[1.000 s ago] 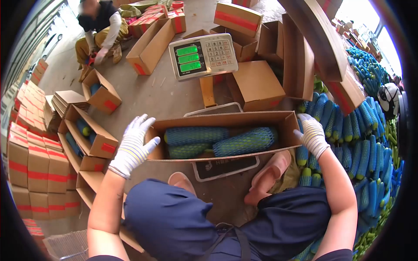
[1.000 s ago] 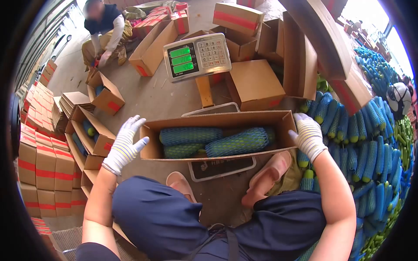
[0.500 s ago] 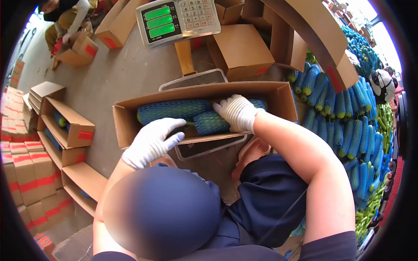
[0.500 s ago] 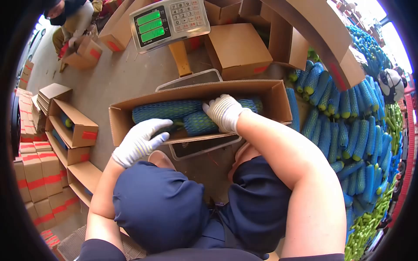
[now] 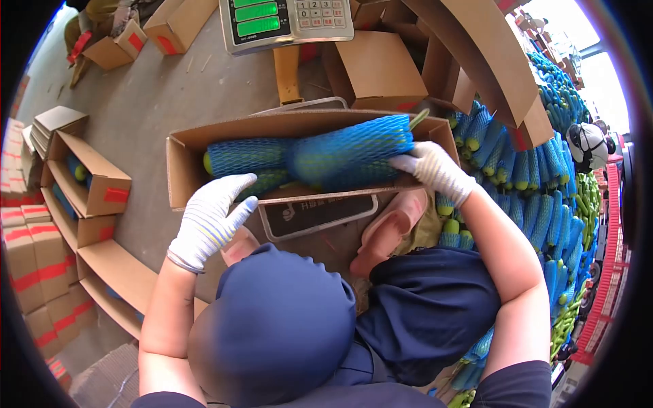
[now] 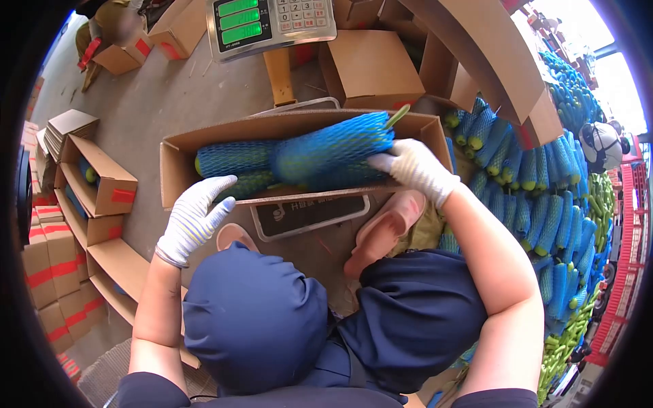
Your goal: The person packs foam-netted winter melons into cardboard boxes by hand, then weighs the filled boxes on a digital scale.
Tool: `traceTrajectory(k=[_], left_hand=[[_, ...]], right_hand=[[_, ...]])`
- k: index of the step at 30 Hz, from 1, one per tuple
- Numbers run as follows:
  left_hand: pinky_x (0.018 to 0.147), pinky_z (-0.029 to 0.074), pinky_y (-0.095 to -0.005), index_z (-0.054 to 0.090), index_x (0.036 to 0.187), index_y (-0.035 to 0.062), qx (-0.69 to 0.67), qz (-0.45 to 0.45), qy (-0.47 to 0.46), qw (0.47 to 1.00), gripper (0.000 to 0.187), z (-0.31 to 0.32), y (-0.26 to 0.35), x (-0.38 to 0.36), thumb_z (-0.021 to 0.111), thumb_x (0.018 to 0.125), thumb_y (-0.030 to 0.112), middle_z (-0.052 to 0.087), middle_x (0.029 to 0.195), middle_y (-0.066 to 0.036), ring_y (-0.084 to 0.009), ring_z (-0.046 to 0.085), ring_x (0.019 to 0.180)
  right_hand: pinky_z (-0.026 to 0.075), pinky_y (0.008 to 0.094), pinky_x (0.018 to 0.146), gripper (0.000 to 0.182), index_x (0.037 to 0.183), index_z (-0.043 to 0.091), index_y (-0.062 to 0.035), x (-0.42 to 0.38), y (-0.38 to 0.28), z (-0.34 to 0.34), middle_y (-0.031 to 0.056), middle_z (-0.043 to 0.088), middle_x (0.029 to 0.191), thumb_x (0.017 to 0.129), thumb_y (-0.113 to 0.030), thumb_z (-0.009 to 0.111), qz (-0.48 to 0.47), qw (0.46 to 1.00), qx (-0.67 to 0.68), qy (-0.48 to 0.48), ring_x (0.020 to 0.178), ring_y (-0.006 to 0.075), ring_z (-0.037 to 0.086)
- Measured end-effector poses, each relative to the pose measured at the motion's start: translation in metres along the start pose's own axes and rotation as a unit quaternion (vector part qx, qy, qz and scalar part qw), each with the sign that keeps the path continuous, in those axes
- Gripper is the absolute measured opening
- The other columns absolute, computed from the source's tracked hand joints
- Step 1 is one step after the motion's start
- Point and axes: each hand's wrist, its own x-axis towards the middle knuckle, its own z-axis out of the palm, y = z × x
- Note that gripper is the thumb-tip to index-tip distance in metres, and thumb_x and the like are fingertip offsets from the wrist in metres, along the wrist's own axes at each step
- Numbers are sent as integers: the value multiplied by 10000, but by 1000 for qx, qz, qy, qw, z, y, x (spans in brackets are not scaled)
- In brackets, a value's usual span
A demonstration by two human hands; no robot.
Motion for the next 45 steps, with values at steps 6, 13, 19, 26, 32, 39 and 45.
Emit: traceTrajectory(k=[6,13,19,26,32,39,45], left_hand=[[1054,413,-346,609,1257,17,0,-30,194,981,338,-18,-31,-2,624,930,100,627,1254,-146,-264,576,1189],[1157,292,-431,475,1413,97,200,-64,184,960,648,-22,-47,13,728,826,205,410,1479,-175,-352,376,1368],[1161,278,-400,220,1531,48,4,-186,231,955,894,-10,-95,-13,743,822,197,292,1542,-227,-353,325,1410],[1066,387,-373,270,1507,28,-55,-217,190,956,676,-7,-99,-13,598,928,151,462,1447,-223,-339,488,1302],[1050,404,-359,275,1508,58,-37,-245,185,951,667,-2,-87,-16,598,926,109,487,1415,-199,-309,523,1246],[1051,402,-378,288,1491,39,-32,-219,206,953,652,-3,-92,-13,598,923,122,499,1393,-218,-333,522,1244],[1021,416,-354,368,1435,-6,-50,-238,195,950,581,-8,-87,-14,606,940,183,540,1330,-204,-285,547,1171]], right_hand=[[479,322,927,395,1190,603,21,-10,59,-40,126,682,1071,890,-216,704,7,941,196,276,991,207,636],[463,418,980,566,1239,568,-13,-14,63,-58,216,577,1254,792,-305,755,76,879,-262,391,1144,388,564],[468,432,967,540,1160,607,-23,-10,16,-39,198,595,1199,696,-229,791,-139,900,-292,291,1102,381,576],[415,443,1014,665,1204,577,-43,13,-12,-2,172,517,1232,617,-237,822,-202,870,-412,180,1172,375,491],[474,418,964,844,1351,481,-12,46,-29,51,202,615,1173,637,-294,830,-156,926,-331,-95,1115,371,588],[472,405,966,936,1406,432,-27,69,-72,55,214,607,1187,599,-281,834,-187,890,-390,-144,1107,363,597],[473,428,947,701,1351,499,-75,60,-99,58,161,610,1156,735,-245,787,-323,872,-361,-73,1094,351,591]])
